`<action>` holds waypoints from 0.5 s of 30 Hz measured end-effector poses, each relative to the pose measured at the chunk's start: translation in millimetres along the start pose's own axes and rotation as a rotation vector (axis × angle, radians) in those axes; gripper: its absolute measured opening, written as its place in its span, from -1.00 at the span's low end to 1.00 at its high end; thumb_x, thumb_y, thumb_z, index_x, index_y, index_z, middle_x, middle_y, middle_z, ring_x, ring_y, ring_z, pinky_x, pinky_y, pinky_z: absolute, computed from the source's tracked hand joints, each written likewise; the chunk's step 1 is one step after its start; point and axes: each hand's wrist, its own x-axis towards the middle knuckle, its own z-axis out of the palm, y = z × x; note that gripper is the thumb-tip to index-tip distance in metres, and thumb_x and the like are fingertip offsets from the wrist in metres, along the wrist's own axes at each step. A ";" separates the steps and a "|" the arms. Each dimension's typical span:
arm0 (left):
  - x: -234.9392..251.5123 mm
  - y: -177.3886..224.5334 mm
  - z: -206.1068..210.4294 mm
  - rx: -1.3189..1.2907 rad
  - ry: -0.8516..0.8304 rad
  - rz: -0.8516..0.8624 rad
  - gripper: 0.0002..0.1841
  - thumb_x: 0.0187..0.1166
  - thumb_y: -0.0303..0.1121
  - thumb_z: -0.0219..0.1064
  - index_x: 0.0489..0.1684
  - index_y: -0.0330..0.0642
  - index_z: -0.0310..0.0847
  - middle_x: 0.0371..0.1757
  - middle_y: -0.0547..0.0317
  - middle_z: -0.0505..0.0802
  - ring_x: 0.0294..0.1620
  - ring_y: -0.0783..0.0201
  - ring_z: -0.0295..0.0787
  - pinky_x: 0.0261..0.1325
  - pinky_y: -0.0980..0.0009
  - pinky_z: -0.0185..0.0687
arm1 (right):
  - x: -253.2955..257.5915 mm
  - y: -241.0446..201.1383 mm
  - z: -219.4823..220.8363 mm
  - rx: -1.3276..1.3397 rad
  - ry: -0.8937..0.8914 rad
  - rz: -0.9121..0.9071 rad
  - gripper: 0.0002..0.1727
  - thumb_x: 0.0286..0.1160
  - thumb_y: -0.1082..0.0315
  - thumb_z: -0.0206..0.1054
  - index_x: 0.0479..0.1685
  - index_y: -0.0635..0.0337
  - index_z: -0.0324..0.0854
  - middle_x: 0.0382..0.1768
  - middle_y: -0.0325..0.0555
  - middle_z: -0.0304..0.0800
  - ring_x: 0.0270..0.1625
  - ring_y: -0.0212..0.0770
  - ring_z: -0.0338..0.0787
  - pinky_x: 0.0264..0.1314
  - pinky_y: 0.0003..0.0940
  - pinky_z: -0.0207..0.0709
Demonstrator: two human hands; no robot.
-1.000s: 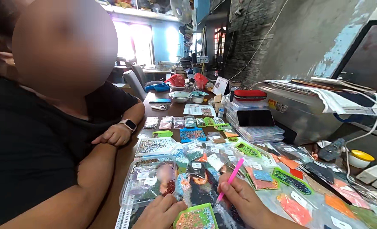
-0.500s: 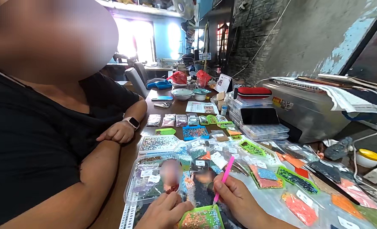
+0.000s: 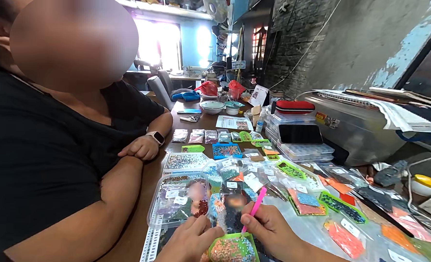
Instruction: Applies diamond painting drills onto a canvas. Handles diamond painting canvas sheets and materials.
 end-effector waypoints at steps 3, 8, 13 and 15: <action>0.2 -0.1 0.3 -0.001 -0.001 -0.002 -0.48 0.44 -0.07 0.54 0.31 -0.17 0.75 0.09 -0.31 0.78 0.09 -0.31 0.71 0.14 -0.22 0.60 | 0.0 -0.8 1.5 -0.014 -0.011 -0.032 -0.59 0.83 0.14 0.13 -0.28 0.31 0.62 -0.51 -0.21 0.61 -0.44 -0.63 0.55 -0.33 -0.76 0.41; 0.4 0.0 -0.4 0.007 -0.005 -0.005 -0.48 0.44 -0.07 0.53 0.32 -0.16 0.75 0.10 -0.30 0.78 0.09 -0.30 0.71 0.15 -0.20 0.61 | -2.2 0.6 -1.0 -0.046 -0.003 -0.082 -0.56 0.86 0.10 0.08 -0.30 0.29 0.56 -0.53 -0.20 0.54 -0.47 -0.61 0.50 -0.37 -0.76 0.37; 0.1 -0.9 0.1 0.007 0.001 0.000 -0.49 0.44 -0.07 0.53 0.31 -0.16 0.75 0.09 -0.28 0.79 0.08 -0.28 0.72 0.14 -0.18 0.62 | -4.3 0.8 -1.1 -0.025 -0.007 -0.087 -0.57 0.85 0.10 0.09 -0.30 0.28 0.56 -0.54 -0.20 0.55 -0.47 -0.61 0.52 -0.37 -0.76 0.38; 0.3 -1.1 0.3 0.005 0.005 0.000 -0.49 0.44 -0.07 0.53 0.31 -0.16 0.75 0.09 -0.29 0.78 0.08 -0.29 0.72 0.13 -0.19 0.61 | -4.5 0.3 -0.9 -0.010 -0.027 -0.091 -0.58 0.85 0.12 0.10 -0.29 0.29 0.57 -0.52 -0.18 0.58 -0.45 -0.61 0.55 -0.34 -0.76 0.41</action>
